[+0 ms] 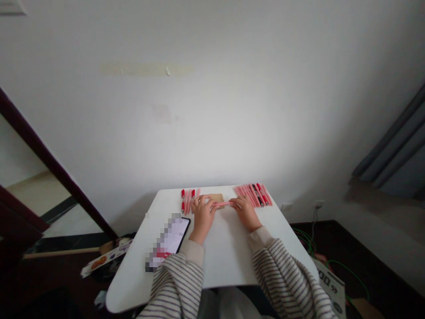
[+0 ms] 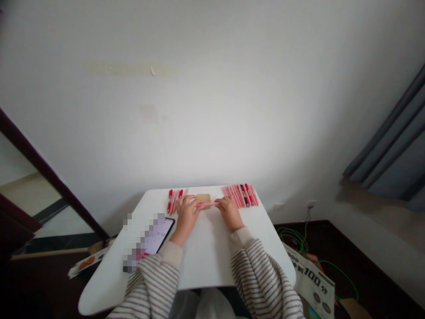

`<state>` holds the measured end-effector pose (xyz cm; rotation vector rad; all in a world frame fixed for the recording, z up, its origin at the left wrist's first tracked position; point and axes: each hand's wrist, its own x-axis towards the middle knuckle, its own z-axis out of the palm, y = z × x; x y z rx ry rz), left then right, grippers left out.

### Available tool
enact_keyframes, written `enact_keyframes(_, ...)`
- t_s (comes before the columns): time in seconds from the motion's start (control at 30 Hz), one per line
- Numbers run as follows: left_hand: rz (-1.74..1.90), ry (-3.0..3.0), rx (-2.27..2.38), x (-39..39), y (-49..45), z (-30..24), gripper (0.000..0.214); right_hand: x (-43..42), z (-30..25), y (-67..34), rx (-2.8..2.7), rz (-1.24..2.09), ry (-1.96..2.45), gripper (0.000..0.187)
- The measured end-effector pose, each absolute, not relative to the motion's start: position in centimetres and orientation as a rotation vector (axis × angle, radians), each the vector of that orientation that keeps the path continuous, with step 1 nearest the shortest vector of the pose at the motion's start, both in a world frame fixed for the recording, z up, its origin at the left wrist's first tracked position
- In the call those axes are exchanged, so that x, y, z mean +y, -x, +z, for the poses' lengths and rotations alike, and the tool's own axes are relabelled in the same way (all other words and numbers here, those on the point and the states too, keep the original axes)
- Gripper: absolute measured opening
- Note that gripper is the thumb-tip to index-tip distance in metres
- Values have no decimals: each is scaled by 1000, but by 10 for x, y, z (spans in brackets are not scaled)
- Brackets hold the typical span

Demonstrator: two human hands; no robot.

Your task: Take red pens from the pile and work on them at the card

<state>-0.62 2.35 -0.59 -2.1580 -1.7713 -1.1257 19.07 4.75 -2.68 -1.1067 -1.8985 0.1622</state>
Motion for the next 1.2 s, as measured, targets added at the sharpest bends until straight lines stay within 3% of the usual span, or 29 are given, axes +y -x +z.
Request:
enact_keyframes(0.37, -949, 2085, -1920, 17, 5, 4, 19, 45, -23, -199, -1859, 199, 1157, 31)
enact_keyframes(0.83, -867, 2096, -1982, 16, 3, 1, 23, 47, -23, -198, -1796, 50, 1139, 19)
enact_keyframes(0.97, -888, 2049, -1987, 17, 4, 2, 21, 42, -22, -198, -1833, -14, 1234, 28)
enact_keyframes(1.2, -895, 2008, -2016, 19, 6, 1, 20, 42, -23, -195, -1870, -46, 1297, 14)
